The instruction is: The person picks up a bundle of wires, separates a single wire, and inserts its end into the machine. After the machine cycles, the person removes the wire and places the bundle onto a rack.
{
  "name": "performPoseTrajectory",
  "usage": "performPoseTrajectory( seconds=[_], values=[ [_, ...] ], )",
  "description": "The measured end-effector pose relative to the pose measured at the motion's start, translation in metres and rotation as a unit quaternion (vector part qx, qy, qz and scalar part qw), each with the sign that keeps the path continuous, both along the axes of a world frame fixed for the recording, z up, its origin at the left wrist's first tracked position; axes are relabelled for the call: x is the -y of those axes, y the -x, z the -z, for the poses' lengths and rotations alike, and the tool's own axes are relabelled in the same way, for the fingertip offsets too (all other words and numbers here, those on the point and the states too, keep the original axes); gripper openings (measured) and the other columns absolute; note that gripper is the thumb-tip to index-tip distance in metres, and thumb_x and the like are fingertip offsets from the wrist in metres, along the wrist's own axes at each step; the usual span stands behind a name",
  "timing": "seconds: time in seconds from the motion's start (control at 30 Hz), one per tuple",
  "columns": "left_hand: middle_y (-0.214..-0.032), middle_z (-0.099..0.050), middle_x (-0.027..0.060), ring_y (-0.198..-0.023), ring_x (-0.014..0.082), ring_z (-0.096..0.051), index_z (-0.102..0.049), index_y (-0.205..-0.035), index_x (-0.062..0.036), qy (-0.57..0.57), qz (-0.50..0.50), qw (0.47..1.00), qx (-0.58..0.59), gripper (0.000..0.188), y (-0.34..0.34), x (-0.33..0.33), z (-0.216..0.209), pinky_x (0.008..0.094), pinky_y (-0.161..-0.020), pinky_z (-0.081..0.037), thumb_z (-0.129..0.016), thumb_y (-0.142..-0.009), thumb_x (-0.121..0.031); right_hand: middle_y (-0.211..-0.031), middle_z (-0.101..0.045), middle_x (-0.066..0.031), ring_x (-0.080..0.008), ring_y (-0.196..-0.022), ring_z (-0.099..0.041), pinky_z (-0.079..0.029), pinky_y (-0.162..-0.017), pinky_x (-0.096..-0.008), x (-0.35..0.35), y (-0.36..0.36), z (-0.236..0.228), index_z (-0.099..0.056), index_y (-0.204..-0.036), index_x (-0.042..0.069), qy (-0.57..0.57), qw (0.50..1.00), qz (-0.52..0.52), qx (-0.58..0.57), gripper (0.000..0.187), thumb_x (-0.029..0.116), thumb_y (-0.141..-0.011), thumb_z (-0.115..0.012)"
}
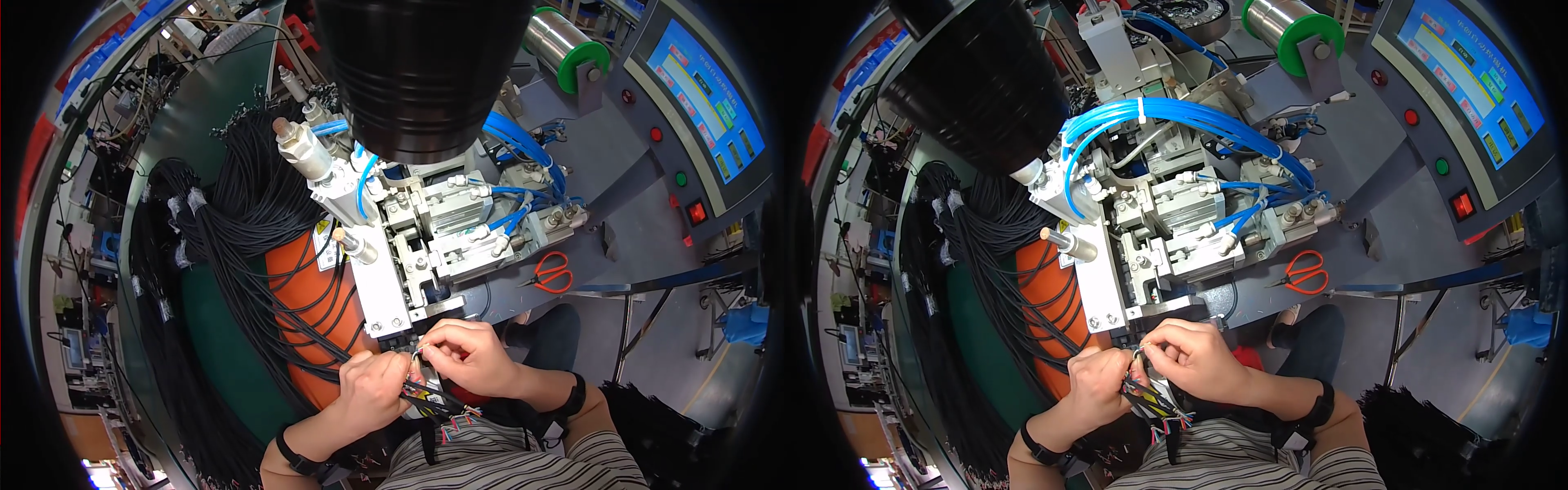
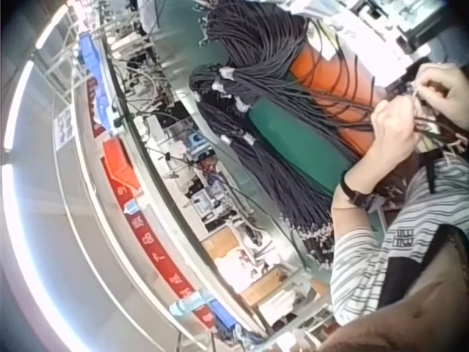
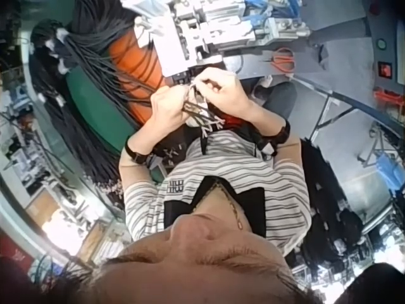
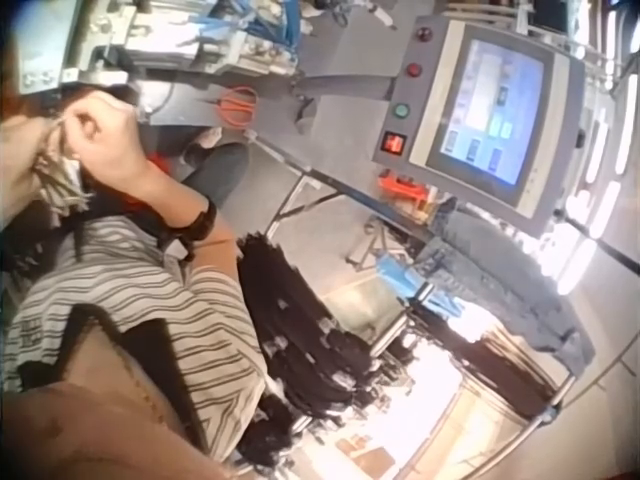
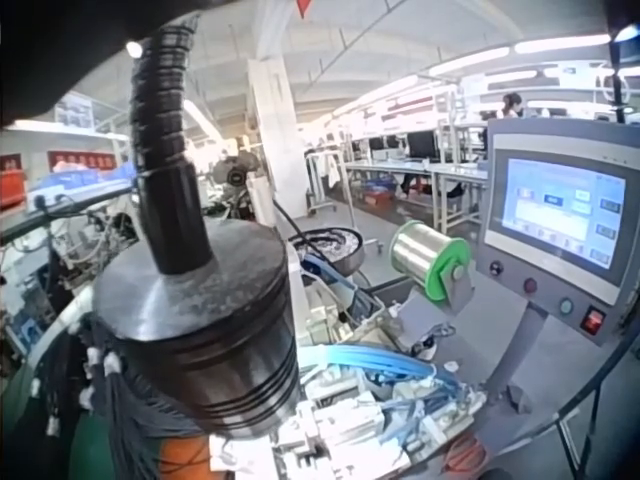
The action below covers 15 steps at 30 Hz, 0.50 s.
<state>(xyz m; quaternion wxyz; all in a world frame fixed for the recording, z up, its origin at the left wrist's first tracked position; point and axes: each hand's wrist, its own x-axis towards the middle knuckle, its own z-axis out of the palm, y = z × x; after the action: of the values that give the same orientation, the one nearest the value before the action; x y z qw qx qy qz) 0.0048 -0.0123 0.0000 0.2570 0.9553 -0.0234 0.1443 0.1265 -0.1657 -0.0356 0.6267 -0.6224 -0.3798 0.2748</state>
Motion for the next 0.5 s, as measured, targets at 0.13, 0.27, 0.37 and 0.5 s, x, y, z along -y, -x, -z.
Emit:
performPoseTrajectory(
  seconds=[0.13,0.27,0.37,0.5],
  values=[
    [-0.061,-0.056,0.0059,-0.049,0.0244,-0.056,-0.059,-0.082,-0.0049,-0.013,0.0,1.0,0.002,0.016,0.0008,0.0002,0.0002,0.0349,-0.048,-0.04,-0.072,-0.075,-0.009,-0.091,-0.068,-0.0066,-0.0057,-0.065,-0.06,-0.046,-0.055,-0.0192,0.001,-0.0015,0.0,-0.069,-0.1,-0.003,0.036,0.999,-0.03,-0.023,0.013,-0.002,-0.087,-0.067],
    [-0.06,-0.056,0.0059,-0.048,0.0241,-0.056,-0.059,-0.082,-0.0048,0.018,-0.002,1.0,0.005,0.016,0.0004,-0.0003,-0.0013,0.0345,-0.048,-0.04,-0.072,-0.074,-0.009,-0.092,-0.068,-0.0073,-0.0057,-0.066,-0.06,-0.046,-0.055,-0.0194,-0.0008,0.0011,0.0027,-0.069,-0.1,-0.003,-0.01,1.0,-0.015,0.004,0.013,-0.002,-0.087,-0.068],
    [-0.059,-0.056,0.0062,-0.047,0.0243,-0.056,-0.06,-0.082,-0.0045,0.015,-0.011,1.0,0.011,0.016,-0.0006,-0.0006,0.001,0.0345,-0.047,-0.041,-0.072,-0.074,-0.009,-0.093,-0.069,-0.0079,-0.0057,-0.067,-0.06,-0.046,-0.055,-0.0196,-0.002,0.0021,0.0031,-0.069,-0.1,-0.003,-0.033,0.999,0.001,0.036,0.013,-0.002,-0.086,-0.068],
    [-0.06,-0.057,0.0068,-0.048,0.0248,-0.056,-0.06,-0.081,-0.0039,0.035,-0.01,0.999,0.01,0.014,-0.0018,-0.0006,-0.0008,0.0346,-0.048,-0.042,-0.071,-0.075,-0.008,-0.094,-0.069,-0.008,-0.006,-0.067,-0.061,-0.047,-0.055,-0.0196,-0.0025,0.0024,0.0029,-0.069,-0.1,-0.003,-0.041,0.998,0.017,0.053,0.014,-0.002,-0.086,-0.068]
  ],
)
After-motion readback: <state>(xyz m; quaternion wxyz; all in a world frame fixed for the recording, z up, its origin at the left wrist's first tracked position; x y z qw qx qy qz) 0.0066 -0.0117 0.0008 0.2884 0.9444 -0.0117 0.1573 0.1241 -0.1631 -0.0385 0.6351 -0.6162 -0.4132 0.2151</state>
